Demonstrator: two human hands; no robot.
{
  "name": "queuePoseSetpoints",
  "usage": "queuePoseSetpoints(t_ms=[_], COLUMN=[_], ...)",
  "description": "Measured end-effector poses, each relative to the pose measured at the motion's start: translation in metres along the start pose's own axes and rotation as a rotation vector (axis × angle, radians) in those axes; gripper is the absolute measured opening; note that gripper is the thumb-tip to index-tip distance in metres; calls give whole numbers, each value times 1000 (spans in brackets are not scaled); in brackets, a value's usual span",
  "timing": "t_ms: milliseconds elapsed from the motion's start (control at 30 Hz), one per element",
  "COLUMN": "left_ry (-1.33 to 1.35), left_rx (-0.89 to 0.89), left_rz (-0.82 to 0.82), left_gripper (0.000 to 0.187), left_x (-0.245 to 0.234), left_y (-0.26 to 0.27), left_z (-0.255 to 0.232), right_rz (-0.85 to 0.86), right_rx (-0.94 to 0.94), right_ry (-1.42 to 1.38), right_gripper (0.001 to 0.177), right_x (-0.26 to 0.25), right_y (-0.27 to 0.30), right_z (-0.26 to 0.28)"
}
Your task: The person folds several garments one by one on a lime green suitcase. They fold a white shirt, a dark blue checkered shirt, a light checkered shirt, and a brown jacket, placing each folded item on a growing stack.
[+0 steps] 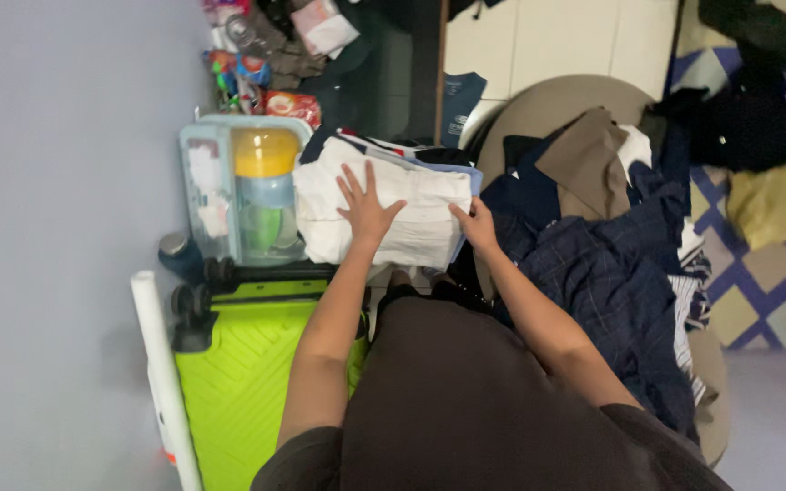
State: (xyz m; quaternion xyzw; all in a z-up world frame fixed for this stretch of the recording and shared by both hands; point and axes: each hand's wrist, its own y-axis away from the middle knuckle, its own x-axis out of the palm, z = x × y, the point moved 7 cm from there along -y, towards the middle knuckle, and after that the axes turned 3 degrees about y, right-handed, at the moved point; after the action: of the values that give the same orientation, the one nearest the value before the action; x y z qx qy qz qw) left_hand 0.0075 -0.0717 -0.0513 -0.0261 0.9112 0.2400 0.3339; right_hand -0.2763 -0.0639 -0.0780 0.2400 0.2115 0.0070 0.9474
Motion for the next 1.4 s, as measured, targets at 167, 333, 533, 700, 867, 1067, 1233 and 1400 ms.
queuePoseSetpoints(t_ms=[167,333,533,700,867,1067,1233,1400], left_ry=[-52,-92,-291,-244,-205,-281,-243,-194], left_rx=[-6,12,338,503,688,721,750,736], left_rz=[2,-1,65,249,463,534,546,566], left_gripper=[120,117,103,98,94,91,80,65], left_x=[15,7,26,67,105,138,161,181], left_y=[-8,-12,33,84,115,126,138,177], left_z=[12,14,-53,-100,-124,-128,-120,-102], right_rz=[-276,-337,-102,-326,-679,-1017,-1102,-967], right_rx=[-224,-164,229,676,762,747,830,785], right_ry=[406,308,-94,-248,-635,-954,-1106,-1520], right_gripper=[37,39,30,29,28,39,64,78], right_x=[-1,-5,-43,-110,-168,-213,-240,-249], right_y=[25,60,100,194,286,352,358,328], right_z=[14,-6,-85,-165,-222,-253,-256,-276])
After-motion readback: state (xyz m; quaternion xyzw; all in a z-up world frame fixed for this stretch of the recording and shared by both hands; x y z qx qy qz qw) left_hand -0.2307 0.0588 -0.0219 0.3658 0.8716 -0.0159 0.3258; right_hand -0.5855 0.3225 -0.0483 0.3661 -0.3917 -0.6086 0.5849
